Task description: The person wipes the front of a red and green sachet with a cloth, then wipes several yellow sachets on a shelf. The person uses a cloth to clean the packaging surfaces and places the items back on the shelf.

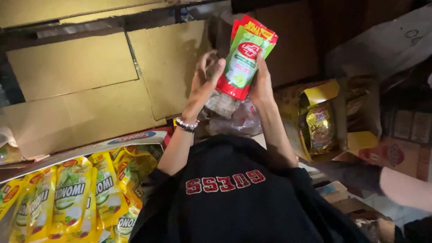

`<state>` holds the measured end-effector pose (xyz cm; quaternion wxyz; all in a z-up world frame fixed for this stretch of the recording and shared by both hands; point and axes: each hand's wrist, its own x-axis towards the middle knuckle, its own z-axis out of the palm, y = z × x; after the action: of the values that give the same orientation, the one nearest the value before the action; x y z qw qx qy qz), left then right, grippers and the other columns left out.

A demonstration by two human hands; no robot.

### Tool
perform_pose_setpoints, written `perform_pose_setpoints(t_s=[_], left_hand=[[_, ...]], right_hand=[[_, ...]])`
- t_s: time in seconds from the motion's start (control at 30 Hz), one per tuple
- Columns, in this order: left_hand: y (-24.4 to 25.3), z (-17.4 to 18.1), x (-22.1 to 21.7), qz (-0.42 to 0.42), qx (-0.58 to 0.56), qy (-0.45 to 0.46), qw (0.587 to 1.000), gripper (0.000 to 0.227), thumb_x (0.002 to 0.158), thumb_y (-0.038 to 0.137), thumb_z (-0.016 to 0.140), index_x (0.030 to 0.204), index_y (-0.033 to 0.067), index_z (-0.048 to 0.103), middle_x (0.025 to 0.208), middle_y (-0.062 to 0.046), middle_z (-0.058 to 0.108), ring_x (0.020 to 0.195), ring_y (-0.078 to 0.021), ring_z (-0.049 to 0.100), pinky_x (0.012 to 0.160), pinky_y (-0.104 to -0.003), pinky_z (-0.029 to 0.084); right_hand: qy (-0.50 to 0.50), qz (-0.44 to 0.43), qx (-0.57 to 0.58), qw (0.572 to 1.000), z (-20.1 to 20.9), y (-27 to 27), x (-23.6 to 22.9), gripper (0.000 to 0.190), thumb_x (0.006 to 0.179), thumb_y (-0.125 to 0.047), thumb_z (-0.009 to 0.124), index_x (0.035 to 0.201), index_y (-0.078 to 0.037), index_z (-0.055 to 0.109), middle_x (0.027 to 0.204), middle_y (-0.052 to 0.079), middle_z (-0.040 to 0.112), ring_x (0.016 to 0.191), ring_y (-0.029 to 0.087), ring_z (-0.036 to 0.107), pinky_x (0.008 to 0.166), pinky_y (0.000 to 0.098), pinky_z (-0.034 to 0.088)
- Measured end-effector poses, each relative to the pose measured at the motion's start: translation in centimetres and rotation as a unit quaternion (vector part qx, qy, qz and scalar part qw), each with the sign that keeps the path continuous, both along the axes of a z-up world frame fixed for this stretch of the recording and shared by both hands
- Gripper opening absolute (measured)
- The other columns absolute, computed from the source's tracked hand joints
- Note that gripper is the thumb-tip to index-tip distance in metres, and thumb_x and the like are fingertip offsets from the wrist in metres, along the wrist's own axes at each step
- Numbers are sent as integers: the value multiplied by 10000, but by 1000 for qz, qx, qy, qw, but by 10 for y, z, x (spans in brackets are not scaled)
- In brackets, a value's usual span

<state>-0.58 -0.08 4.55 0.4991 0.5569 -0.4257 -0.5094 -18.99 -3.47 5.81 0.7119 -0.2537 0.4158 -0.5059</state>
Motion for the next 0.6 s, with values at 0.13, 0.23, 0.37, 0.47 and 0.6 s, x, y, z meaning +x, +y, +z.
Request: perform_pose_setpoints(t_s=[0.13,0.23,0.37,0.47,0.6], left_hand=[[7,18,-2,-120,144,174,967,834,883,657,607,1491,102,475,1453,-116,590,1222,-231,663,940,-359,606],[10,29,-2,-187,202,112,955,845,854,656,579,1510,133,475,1402,-100,626,1082,-289,725,879,-368,565],[11,19,-6,-156,129,71,977,810,855,545,730,1494,88,533,1328,-140,699,1137,-229,651,921,-356,504],[8,2,-13,-130,69,222,964,749,892,431,804,1465,38,524,1348,-128,674,1209,-194,650,1025,-343,533],[7,-13,-12,-107,67,141,982,575,942,332,794,1403,33,626,1308,-107,727,1185,-197,702,1009,-350,585]], right_hand=[[-52,-16,-15,998,3,-7,-1,567,1035,-483,572,1387,-40,553,1284,105,673,1173,240,666,1057,432,536],[-2,-14,-18,1000,10,-7,3,580,1035,-491,552,1396,-37,546,1269,99,683,1151,227,674,1024,422,544],[89,6,-78,993,24,1,6,595,1044,-457,551,1468,-59,425,1315,78,635,1211,196,619,1047,388,518],[161,26,-130,978,31,14,9,604,1074,-416,552,1502,-26,380,1360,89,612,1259,174,586,1085,344,485],[243,61,-196,948,32,25,9,546,1118,-296,585,1519,20,392,1352,122,622,1256,143,562,1089,317,472]])
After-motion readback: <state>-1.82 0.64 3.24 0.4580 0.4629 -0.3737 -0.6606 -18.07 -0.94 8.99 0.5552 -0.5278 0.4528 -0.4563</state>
